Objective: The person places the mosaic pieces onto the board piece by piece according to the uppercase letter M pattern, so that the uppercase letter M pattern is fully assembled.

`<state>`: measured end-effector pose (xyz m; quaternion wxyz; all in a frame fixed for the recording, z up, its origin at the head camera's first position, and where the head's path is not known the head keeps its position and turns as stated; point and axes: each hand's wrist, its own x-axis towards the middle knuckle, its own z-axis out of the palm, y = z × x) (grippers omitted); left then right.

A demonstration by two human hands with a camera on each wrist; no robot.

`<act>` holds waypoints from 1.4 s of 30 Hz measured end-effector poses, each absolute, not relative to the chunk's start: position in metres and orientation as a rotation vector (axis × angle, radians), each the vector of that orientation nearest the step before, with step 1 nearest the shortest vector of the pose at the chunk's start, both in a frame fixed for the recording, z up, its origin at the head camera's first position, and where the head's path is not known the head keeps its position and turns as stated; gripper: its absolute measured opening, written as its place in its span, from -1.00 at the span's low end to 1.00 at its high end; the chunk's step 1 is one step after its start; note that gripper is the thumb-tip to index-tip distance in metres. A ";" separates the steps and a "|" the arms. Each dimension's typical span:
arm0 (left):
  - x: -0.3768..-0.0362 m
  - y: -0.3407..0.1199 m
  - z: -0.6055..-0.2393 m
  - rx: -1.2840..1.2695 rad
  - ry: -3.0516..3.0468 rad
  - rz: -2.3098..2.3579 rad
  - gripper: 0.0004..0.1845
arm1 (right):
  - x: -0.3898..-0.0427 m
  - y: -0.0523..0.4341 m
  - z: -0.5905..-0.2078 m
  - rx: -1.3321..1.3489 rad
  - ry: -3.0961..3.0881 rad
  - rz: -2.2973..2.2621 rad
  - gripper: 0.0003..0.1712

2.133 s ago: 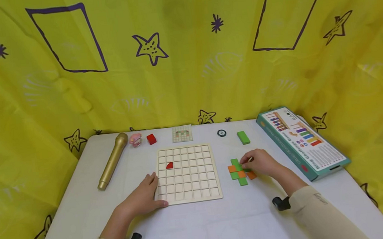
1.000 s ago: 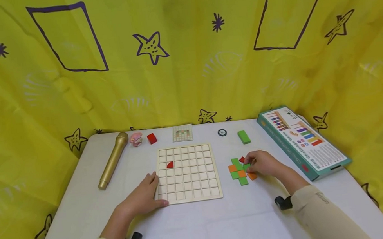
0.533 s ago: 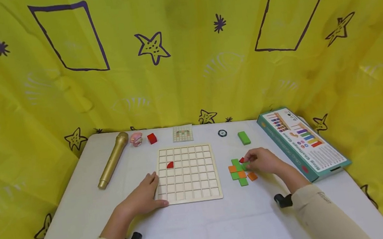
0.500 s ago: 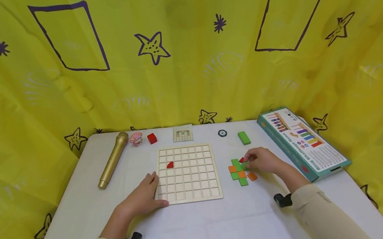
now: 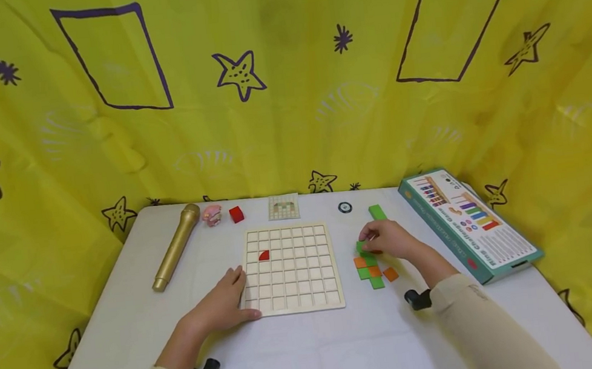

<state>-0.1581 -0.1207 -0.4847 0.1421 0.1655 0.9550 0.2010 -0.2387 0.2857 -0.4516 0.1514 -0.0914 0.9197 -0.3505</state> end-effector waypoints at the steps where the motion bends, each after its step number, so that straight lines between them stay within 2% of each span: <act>1: -0.158 -0.121 -0.485 0.479 2.755 0.586 0.11 | -0.240 0.283 -0.451 -0.262 2.636 -1.013 -0.84; 27: -0.157 -0.121 -0.484 0.481 2.753 0.583 0.11 | -0.267 0.222 -0.450 -0.430 2.601 -1.086 -0.85; 42: -0.157 -0.121 -0.485 0.478 2.774 0.574 0.12 | -0.277 0.186 -0.451 -0.440 2.570 -1.088 -0.88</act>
